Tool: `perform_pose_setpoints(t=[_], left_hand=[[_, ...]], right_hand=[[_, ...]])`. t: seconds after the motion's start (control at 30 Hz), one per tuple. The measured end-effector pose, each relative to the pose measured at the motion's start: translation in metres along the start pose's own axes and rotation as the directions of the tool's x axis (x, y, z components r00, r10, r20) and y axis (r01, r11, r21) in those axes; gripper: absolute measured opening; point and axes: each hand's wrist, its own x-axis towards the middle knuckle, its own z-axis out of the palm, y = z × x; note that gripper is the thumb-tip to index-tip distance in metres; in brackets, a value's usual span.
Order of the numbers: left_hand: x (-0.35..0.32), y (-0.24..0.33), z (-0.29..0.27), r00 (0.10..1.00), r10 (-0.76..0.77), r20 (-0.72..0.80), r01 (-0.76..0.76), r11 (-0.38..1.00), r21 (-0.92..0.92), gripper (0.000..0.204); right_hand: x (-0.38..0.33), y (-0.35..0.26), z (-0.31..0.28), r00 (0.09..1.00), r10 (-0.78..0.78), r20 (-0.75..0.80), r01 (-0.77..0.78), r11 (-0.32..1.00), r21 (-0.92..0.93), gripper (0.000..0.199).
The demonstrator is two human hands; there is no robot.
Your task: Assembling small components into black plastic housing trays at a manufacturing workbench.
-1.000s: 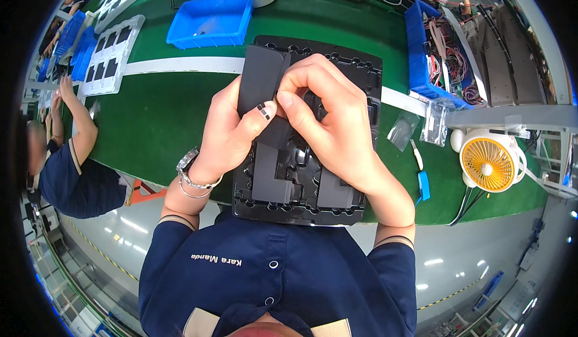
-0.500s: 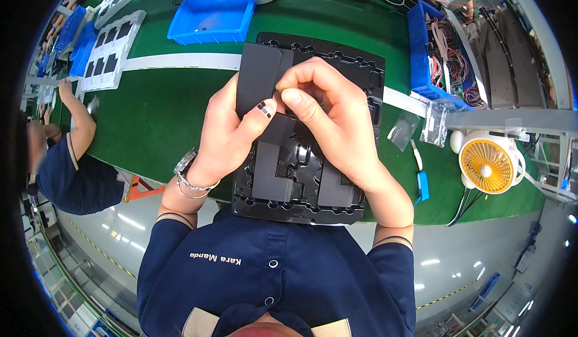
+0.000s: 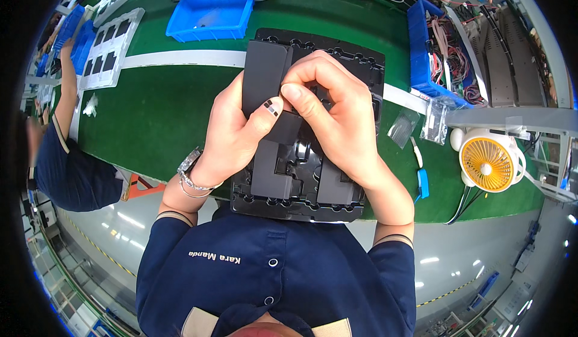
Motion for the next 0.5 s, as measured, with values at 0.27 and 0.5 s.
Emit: perform_pose_setpoints(t=[0.27,0.5], left_hand=[[-0.003,0.001,-0.001,0.999,-0.024,0.039,0.026,0.997,-0.066,0.023],[-0.007,0.005,-0.007,0.727,-0.152,0.67,0.685,0.235,-0.69,0.037]], right_hand=[[0.004,0.002,-0.006,0.994,0.014,0.107,-0.028,0.991,0.132,0.008],[0.014,0.008,-0.012,0.998,-0.054,0.015,0.054,0.998,-0.016,0.021]])
